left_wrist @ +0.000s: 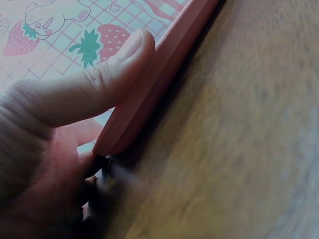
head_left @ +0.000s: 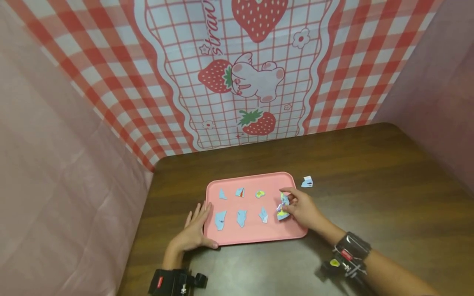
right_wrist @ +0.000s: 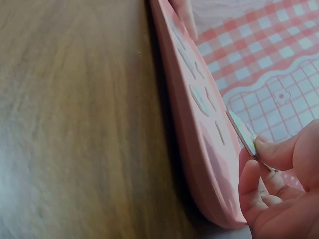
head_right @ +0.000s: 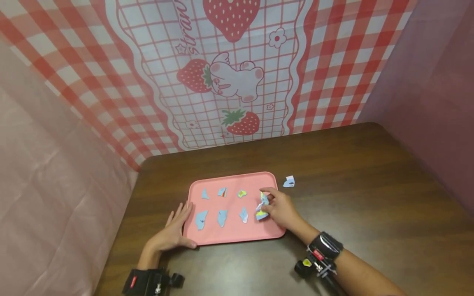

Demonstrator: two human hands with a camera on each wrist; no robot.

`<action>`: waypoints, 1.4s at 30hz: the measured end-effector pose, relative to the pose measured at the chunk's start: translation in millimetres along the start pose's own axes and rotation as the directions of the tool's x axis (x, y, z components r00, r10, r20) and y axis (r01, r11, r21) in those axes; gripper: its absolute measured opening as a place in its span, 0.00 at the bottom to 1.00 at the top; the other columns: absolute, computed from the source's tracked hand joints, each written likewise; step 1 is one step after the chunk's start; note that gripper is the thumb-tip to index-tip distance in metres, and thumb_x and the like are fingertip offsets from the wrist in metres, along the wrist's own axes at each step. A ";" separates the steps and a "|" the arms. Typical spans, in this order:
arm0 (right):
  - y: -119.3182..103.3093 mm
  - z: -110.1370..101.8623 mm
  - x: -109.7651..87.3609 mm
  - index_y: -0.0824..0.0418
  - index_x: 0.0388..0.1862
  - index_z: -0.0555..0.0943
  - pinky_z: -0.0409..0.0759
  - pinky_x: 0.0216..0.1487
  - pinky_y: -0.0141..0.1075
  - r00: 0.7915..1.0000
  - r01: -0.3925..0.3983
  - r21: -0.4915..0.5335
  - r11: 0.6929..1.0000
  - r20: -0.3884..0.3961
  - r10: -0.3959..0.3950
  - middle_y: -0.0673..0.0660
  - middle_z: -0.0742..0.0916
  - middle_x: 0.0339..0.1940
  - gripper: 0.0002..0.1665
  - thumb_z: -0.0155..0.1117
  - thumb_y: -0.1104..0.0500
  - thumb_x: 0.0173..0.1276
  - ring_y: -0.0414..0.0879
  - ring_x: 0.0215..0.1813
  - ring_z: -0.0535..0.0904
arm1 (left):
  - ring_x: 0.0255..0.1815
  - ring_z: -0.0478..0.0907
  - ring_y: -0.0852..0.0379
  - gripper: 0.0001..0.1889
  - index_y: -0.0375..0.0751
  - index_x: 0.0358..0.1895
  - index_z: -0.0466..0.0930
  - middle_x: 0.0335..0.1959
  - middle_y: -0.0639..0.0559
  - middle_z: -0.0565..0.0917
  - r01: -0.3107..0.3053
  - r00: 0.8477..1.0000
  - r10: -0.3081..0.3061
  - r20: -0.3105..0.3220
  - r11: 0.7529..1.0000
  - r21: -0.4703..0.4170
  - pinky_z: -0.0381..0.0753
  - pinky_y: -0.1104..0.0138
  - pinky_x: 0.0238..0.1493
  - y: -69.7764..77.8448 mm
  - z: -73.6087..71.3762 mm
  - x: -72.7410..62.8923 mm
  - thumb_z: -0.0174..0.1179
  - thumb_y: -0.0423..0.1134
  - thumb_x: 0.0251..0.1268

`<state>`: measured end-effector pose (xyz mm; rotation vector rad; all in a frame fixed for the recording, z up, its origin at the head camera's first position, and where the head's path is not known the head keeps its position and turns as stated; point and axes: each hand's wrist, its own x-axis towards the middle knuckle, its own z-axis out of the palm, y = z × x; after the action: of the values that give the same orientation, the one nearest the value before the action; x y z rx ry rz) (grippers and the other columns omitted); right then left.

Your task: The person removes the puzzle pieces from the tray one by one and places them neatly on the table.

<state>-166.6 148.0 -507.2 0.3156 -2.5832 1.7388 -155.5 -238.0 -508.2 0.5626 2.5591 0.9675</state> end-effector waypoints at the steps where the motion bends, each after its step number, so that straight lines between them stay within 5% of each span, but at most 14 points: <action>1: -0.4 -1.7 0.2 0.73 0.62 0.77 0.76 0.18 0.32 1.000 -0.012 0.011 1.000 -0.007 0.013 0.61 0.82 0.35 0.31 0.68 0.79 0.57 0.40 0.21 0.74 | 0.81 0.27 0.36 0.72 0.37 0.82 0.41 0.82 0.37 0.39 0.001 1.000 -0.001 -0.001 1.000 -0.003 0.25 0.40 0.73 -0.1 0.1 -0.2 0.83 0.56 0.38; 11: 0.5 -22.0 3.7 0.75 0.62 0.76 0.77 0.21 0.31 0.993 -0.056 0.034 0.998 -0.097 0.059 0.65 0.80 0.37 0.31 0.69 0.78 0.58 0.40 0.23 0.78 | 0.81 0.27 0.37 0.72 0.38 0.82 0.41 0.82 0.38 0.38 0.000 1.000 0.000 0.002 1.000 -0.007 0.25 0.40 0.74 0.5 0.0 -1.0 0.82 0.56 0.38; 24: 10.8 -56.7 7.2 0.71 0.61 0.77 0.79 0.19 0.34 0.976 -0.090 -0.089 0.992 -0.204 0.070 0.66 0.83 0.36 0.29 0.71 0.74 0.59 0.41 0.22 0.77 | 0.81 0.27 0.35 0.71 0.36 0.81 0.41 0.82 0.36 0.40 -0.007 1.000 0.007 -0.002 1.000 -0.018 0.25 0.39 0.73 1.5 -1.2 -1.3 0.82 0.56 0.38; 42: 39.6 -104.8 22.9 0.74 0.60 0.75 0.77 0.20 0.34 0.968 -0.110 -0.233 0.966 -0.246 0.051 0.67 0.81 0.34 0.29 0.72 0.73 0.59 0.43 0.24 0.74 | 0.81 0.26 0.38 0.71 0.37 0.82 0.42 0.82 0.39 0.40 0.003 1.000 -0.003 0.000 1.000 -0.014 0.24 0.40 0.74 -0.9 -0.6 -2.0 0.82 0.57 0.39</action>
<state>-206.7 254.9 -500.6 -0.0048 -2.6228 1.3559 -154.2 -239.8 -508.0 0.5544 2.5506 0.9828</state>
